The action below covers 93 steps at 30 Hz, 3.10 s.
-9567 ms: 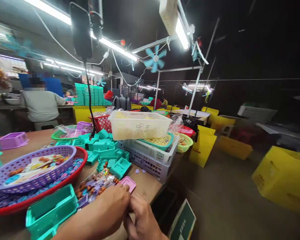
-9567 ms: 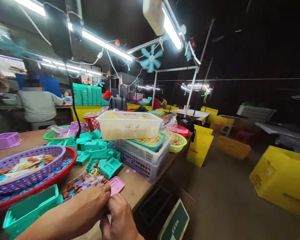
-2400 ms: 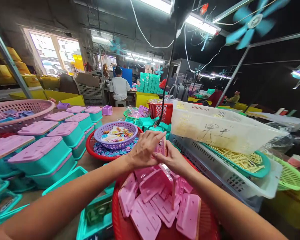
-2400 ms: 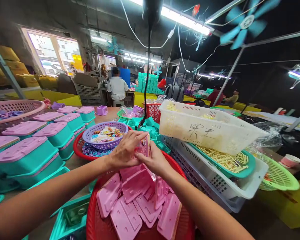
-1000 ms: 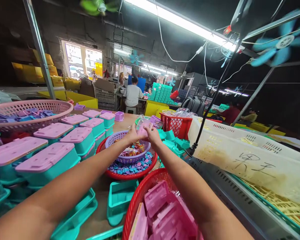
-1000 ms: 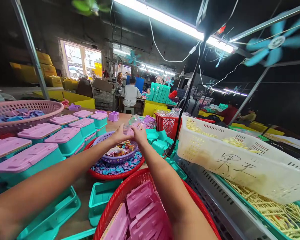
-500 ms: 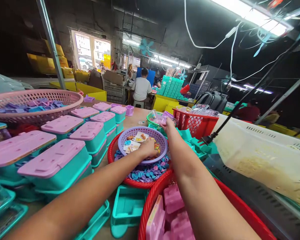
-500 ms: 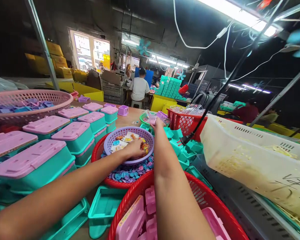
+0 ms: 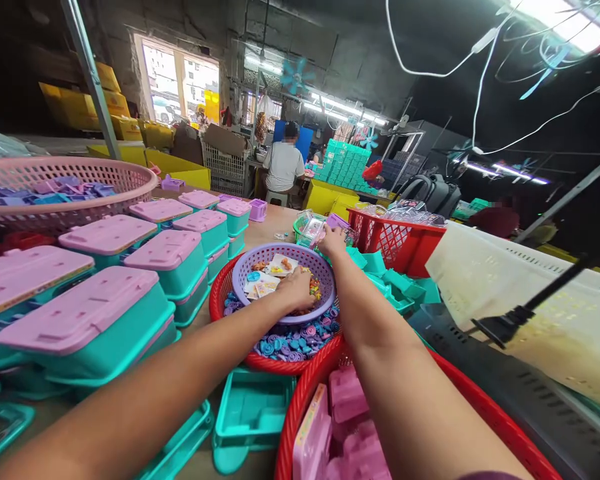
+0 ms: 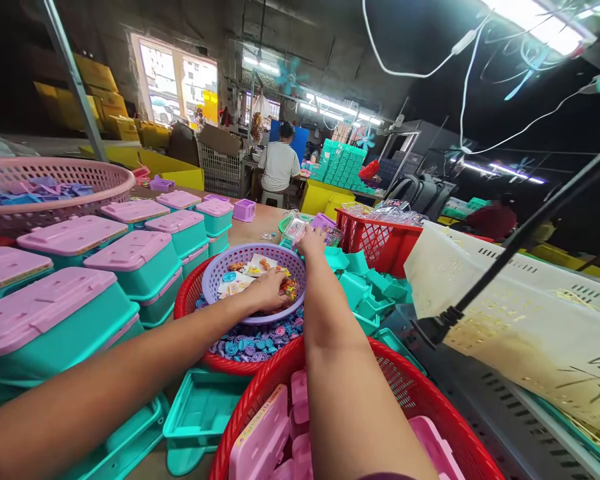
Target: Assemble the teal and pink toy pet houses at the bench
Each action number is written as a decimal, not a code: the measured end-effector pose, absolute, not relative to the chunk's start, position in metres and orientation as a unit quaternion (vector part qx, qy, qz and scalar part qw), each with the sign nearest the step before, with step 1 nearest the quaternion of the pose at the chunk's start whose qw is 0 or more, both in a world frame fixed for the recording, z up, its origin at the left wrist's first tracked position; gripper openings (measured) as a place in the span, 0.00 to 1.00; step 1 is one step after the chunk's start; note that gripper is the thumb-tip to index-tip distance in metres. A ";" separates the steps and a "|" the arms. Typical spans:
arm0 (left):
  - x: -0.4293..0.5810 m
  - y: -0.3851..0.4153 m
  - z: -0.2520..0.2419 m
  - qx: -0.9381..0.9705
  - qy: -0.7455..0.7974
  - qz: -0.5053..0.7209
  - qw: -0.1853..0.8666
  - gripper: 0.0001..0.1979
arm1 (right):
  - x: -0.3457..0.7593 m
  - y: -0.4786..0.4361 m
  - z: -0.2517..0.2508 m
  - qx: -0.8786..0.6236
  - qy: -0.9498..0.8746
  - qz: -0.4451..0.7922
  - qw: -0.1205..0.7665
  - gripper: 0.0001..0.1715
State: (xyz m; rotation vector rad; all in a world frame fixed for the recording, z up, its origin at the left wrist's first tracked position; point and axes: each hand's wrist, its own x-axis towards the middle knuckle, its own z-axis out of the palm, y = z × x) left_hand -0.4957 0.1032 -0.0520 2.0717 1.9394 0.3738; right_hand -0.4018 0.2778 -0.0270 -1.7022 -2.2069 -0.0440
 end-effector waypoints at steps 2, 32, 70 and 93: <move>-0.496 0.103 -0.052 0.715 0.673 0.128 0.138 0.21 | -0.406 0.276 -0.024 -0.588 -0.790 -0.020 0.173 0.27; -0.490 0.095 -0.051 0.732 0.659 0.131 0.114 0.21 | -0.415 0.303 -0.036 -0.547 -0.824 -0.067 0.127 0.35; -0.431 -0.119 -0.006 0.869 0.394 0.226 0.196 0.23 | -0.204 -0.090 -0.009 -0.297 -0.915 0.105 0.253 0.10; -0.418 -0.128 -0.011 0.865 0.495 -0.056 -0.065 0.22 | -0.184 -0.082 -0.011 -0.500 -0.841 -0.061 0.199 0.50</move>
